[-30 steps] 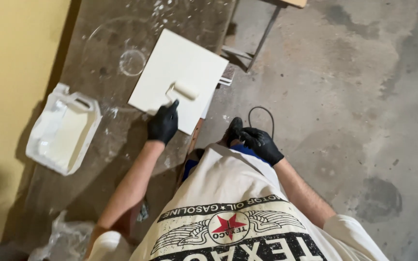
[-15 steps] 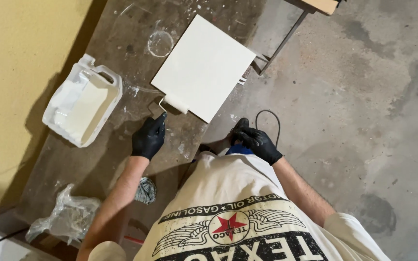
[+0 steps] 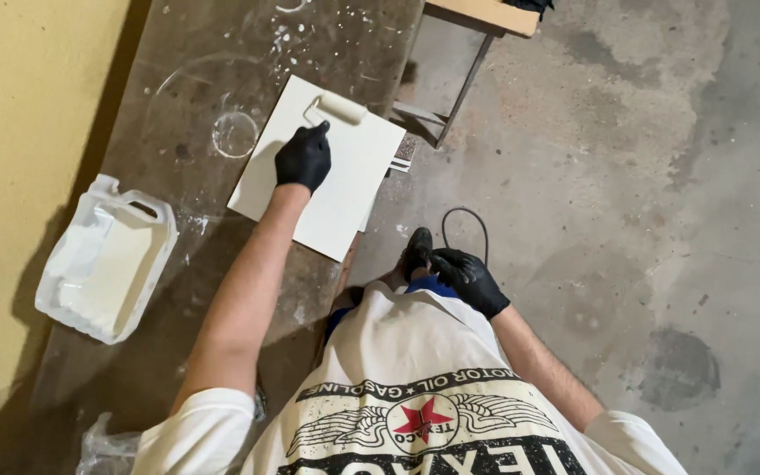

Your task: Painting a square wooden board with white paint using a small roller

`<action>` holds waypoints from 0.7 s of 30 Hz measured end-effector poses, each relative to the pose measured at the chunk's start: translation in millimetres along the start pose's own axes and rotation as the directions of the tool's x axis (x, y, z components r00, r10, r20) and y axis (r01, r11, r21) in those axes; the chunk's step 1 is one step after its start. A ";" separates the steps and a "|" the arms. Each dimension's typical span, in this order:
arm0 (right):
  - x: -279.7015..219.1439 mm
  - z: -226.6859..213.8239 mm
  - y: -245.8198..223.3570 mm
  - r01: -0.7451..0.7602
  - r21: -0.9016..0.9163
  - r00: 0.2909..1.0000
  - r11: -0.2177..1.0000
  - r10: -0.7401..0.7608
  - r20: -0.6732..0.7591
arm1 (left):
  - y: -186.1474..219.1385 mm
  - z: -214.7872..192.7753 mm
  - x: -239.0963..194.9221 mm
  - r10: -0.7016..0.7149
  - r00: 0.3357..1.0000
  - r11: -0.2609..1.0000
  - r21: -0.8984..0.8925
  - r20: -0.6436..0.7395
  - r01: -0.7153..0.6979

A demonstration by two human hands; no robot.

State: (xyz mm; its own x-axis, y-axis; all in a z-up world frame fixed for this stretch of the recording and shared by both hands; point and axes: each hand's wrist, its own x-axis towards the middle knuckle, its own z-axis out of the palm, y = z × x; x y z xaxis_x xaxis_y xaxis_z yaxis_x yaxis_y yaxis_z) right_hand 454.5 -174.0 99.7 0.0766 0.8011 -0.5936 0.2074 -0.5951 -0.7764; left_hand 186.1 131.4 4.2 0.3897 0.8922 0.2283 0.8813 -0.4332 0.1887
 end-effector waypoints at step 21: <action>-1.7 59.9 -81.8 0.162 -0.181 0.977 0.970 -0.132 0.170 | -78.4 -165.6 -252.9 -0.232 0.971 0.970 -0.055 0.058 0.235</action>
